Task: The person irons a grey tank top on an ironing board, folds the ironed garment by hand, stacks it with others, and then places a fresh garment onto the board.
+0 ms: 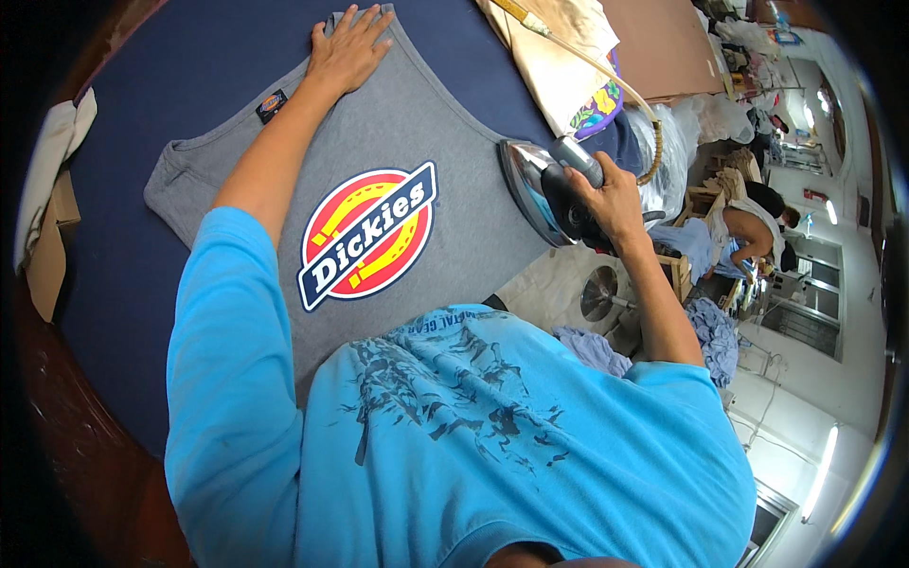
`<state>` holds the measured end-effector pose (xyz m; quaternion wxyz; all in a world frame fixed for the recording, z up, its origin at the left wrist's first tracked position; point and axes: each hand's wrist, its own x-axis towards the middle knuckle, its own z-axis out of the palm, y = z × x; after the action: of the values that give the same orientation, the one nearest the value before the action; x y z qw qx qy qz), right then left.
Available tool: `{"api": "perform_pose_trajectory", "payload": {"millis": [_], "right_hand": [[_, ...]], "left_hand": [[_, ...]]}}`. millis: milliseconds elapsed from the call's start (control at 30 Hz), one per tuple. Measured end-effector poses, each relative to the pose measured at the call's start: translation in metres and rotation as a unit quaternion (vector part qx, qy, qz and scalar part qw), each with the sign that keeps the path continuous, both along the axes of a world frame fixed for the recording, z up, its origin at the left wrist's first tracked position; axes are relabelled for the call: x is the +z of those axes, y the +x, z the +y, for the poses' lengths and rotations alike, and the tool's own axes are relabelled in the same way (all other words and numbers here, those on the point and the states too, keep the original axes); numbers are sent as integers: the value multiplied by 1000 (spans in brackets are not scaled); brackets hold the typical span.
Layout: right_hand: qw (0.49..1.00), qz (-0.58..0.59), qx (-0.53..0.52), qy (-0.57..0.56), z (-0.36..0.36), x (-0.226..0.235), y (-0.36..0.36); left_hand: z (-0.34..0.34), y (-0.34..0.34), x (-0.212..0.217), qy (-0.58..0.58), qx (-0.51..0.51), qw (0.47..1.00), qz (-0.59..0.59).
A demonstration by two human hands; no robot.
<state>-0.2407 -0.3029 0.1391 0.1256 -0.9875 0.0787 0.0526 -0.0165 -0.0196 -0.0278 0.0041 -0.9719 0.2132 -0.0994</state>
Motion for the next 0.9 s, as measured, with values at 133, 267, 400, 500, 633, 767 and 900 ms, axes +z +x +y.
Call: {"api": "perform_pose_trajectory", "payload": {"millis": [133,267,400,500,633,767,900], "right_hand": [[1000,-2,16,-6,13,-8,16],[998,19,51,-33,37,-3,36],[994,-9,95,-45,61,-9,58],[994,-5,105,-40,77,-10,75],[987,-42,144,-64,92,-14,95],[988,8,153,-37,95,-11,100],[989,3,144,-31,71,-6,82]], "left_hand": [[-1,3,6,-7,-5,999,39],[5,5,32,-38,-34,993,107],[8,3,39,-60,-36,991,111],[8,-2,42,-78,-22,992,97],[8,-2,39,-74,-18,993,86],[8,-3,45,-80,-19,992,101],[12,-5,46,-86,-9,989,119]]}}
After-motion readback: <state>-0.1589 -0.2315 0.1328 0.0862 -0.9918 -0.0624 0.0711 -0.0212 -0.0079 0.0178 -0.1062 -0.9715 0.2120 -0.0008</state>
